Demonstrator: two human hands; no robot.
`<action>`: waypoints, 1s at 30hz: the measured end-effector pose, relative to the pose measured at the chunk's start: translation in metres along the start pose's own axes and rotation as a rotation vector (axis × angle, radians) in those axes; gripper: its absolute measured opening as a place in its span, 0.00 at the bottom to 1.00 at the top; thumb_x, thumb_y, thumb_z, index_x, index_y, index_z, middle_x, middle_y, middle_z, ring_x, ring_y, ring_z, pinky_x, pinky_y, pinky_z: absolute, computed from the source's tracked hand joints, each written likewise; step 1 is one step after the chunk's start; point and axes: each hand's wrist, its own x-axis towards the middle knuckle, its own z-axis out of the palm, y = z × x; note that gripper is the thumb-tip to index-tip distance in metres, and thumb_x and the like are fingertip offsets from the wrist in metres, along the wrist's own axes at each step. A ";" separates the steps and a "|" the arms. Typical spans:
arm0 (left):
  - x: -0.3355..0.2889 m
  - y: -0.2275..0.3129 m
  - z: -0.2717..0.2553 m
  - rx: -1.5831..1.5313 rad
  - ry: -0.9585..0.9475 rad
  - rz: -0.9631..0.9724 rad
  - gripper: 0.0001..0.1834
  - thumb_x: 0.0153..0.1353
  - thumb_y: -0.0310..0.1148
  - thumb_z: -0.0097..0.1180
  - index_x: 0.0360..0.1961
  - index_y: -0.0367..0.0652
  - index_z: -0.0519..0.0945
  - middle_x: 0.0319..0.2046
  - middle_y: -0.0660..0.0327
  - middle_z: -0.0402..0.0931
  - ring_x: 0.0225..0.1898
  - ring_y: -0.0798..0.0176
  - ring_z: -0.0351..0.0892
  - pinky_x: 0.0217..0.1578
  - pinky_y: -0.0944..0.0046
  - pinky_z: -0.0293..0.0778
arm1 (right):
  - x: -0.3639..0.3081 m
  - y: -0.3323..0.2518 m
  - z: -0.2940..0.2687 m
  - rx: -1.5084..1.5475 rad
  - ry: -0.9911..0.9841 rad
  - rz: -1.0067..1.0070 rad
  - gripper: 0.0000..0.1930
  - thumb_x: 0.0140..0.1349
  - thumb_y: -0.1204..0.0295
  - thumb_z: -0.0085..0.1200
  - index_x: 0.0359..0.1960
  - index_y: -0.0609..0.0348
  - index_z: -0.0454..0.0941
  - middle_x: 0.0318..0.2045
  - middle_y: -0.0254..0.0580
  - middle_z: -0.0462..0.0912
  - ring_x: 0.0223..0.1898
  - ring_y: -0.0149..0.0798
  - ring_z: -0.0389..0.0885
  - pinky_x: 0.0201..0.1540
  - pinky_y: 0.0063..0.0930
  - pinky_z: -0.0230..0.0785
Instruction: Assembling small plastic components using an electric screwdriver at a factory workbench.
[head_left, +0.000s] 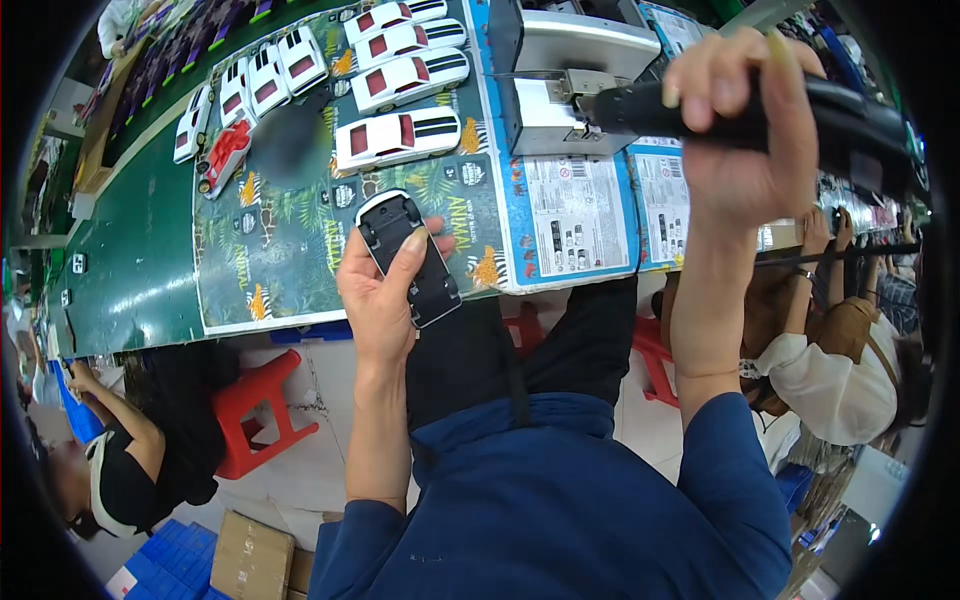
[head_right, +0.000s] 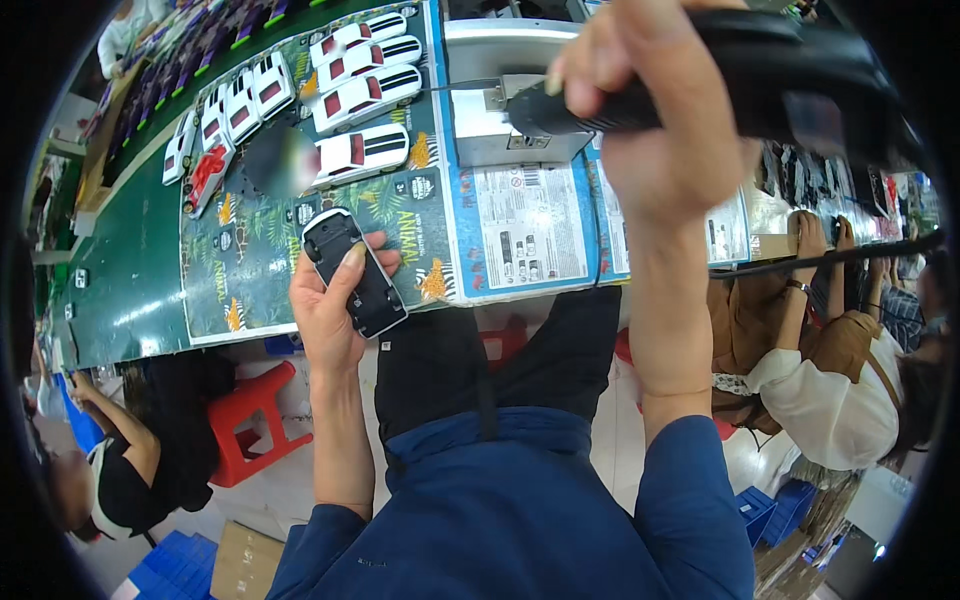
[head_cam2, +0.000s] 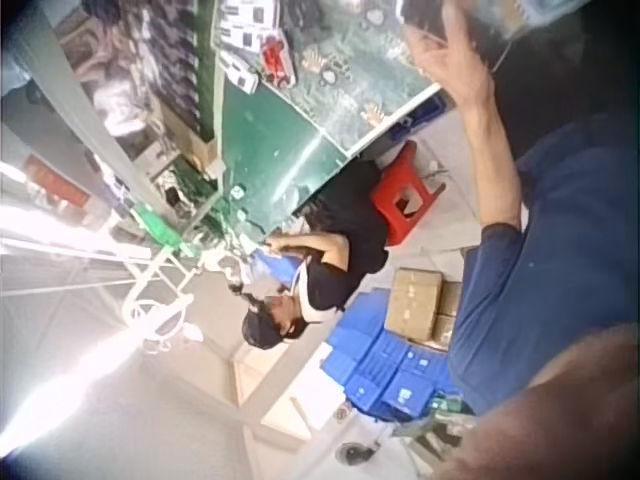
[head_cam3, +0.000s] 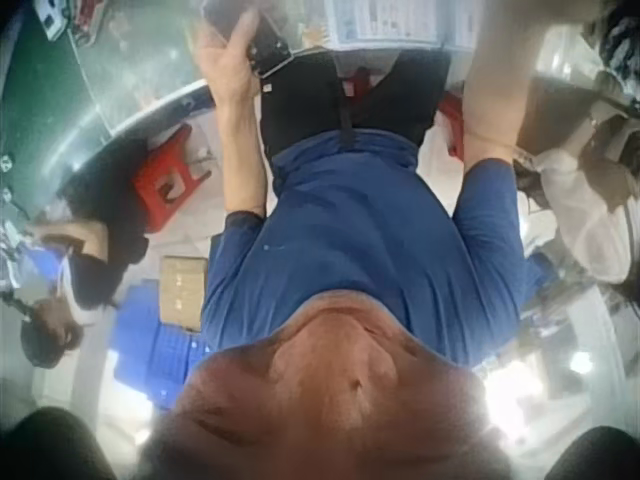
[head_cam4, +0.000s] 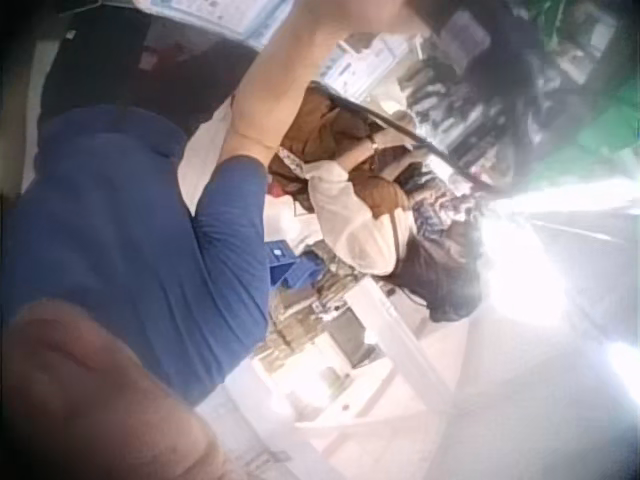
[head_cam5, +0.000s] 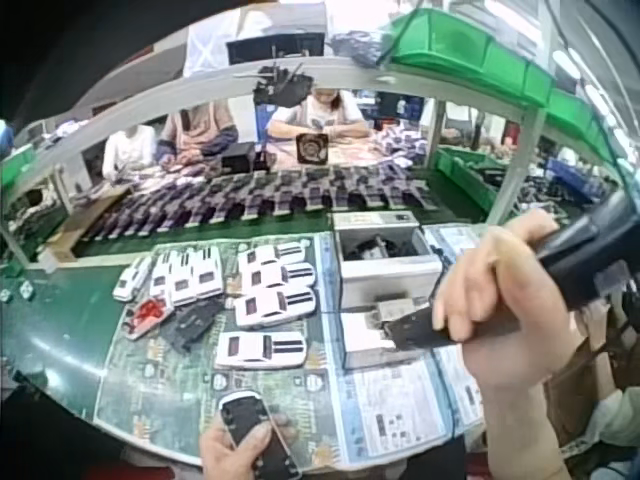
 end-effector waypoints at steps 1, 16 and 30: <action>0.003 -0.005 0.004 -0.028 -0.026 -0.029 0.15 0.63 0.25 0.59 0.49 0.36 0.74 0.41 0.49 0.82 0.36 0.60 0.85 0.38 0.63 0.83 | 0.003 0.000 -0.009 -0.070 -0.050 -0.016 0.10 0.69 0.67 0.43 0.36 0.61 0.73 0.24 0.35 0.70 0.24 0.31 0.70 0.35 0.31 0.66; 0.000 0.005 0.004 0.108 -0.059 -0.043 0.13 0.66 0.26 0.53 0.49 0.32 0.71 0.42 0.46 0.81 0.37 0.56 0.86 0.40 0.58 0.84 | 0.013 0.018 0.009 -0.103 0.152 -0.201 0.05 0.60 0.77 0.61 0.29 0.64 0.78 0.16 0.34 0.76 0.12 0.25 0.71 0.15 0.17 0.62; 0.001 0.006 0.009 0.037 -0.098 -0.094 0.15 0.62 0.25 0.59 0.49 0.32 0.73 0.45 0.46 0.81 0.39 0.58 0.85 0.40 0.61 0.85 | -0.022 -0.014 0.055 -0.004 0.103 0.181 0.12 0.71 0.62 0.45 0.35 0.58 0.72 0.17 0.33 0.67 0.13 0.30 0.67 0.19 0.28 0.68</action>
